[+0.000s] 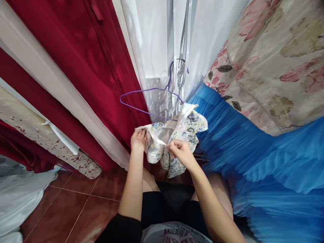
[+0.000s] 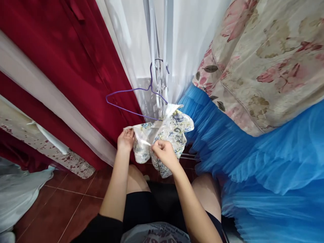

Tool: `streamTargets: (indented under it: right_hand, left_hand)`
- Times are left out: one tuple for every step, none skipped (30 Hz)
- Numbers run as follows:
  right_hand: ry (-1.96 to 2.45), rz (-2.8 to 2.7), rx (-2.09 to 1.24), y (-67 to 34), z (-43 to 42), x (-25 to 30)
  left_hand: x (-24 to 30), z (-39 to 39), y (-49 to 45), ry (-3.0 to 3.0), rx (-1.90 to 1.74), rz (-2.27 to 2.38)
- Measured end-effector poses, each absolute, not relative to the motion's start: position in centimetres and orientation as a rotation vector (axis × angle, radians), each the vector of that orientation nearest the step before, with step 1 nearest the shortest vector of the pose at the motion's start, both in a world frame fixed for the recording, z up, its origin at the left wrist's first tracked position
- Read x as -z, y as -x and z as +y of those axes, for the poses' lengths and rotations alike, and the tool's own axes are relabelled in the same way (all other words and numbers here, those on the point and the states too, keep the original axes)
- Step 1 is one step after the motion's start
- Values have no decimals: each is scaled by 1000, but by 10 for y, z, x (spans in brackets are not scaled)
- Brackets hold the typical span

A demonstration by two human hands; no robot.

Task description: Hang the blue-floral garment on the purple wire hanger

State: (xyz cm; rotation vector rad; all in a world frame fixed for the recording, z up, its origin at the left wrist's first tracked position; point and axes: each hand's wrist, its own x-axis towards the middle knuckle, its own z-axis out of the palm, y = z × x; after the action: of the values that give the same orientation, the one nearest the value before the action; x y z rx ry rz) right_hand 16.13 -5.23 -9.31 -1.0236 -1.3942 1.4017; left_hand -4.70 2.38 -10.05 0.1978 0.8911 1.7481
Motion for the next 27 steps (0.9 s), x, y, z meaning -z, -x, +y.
streamTargets:
  right_hand:
    - [1063, -1398, -1404, -167, -56, 104]
    - [1115, -1427, -1387, -173, -61, 114]
    - [1175, -1474, -1343, -179, -65, 121]
    - [1228, -1528, -1274, -186, -69, 126]
    - [1252, -1581, -1194, -192, -72, 127]
    - [1236, -1628, -1124, -197, -76, 125]
    - [1177, -1669, -1088, -201, -79, 120]
    - [1091, -1702, -1099, -204, -82, 113]
    - [1001, -1724, -1154, -207, -84, 105]
    - [930, -1728, -1239, -208, -86, 96]
    - [890, -1707, -1327, -210, -89, 87]
    - [878, -1664, -1402, -212, -91, 79]
    - [883, -1613, -1459, -215, -94, 71]
    - [896, -1564, -1500, -219, -96, 64]
    - [908, -1528, -1530, -226, -99, 57]
    - [917, -1513, -1551, -235, -101, 50]
    - [924, -1520, -1565, -246, -101, 43]
    - [938, -1543, -1564, -260, -101, 36]
    - [960, -1573, -1537, -276, -98, 28]
    - [991, -1598, -1484, -293, -93, 21]
    - [1042, -1606, -1398, -310, -84, 15]
    - [1093, -1595, -1293, -327, -73, 9]
    - [1141, -1545, -1191, -341, -59, 3]
    - [1173, -1478, -1098, -352, -42, -1]
    - [1173, -1407, -1026, -359, -23, -4]
    - [1136, -1359, -956, -361, -4, -7]
    - [1091, -1322, -910, -357, 16, -9]
  left_hand:
    - [106, 10, 32, -209, -1711, 876]
    - [108, -4, 17, -245, -1668, 845]
    - [106, -18, 4, -379, -1638, 774]
    - [101, -31, -9, -525, -1609, 719]
    - [94, -43, -20, -672, -1575, 698]
    - [86, -53, -30, -850, -1520, 707]
    - [77, -62, -39, -1026, -1465, 733]
    - [68, -68, -46, -1194, -1416, 768]
    - [60, -72, -52, -1345, -1383, 802]
    - [54, -74, -56, -1470, -1376, 829]
    - [50, -74, -58, -1562, -1395, 846]
    - [48, -73, -59, -1624, -1417, 851]
    - [48, -71, -59, -1670, -1406, 835]
    - [51, -68, -57, -1703, -1338, 795]
    - [55, -67, -54, -1717, -1211, 733]
    - [61, -65, -51, -1712, -1039, 656]
    - [68, -65, -48, -1697, -846, 590]
    - [75, -66, -44, -1691, -666, 557]
    - [82, -67, -41, -1706, -526, 573]
    - [87, -67, -37, -1741, -440, 639]
    - [91, -68, -34, -1791, -407, 739]
    - [93, -68, -30, -1842, -419, 854]
    - [93, -68, -27, -1884, -463, 958]
    - [90, -67, -24, -1916, -530, 1032]
    - [85, -67, -22, -1943, -608, 1071]
    - [78, -66, -21, -1973, -684, 1084]
    - [71, -66, -22, -2003, -755, 1082]
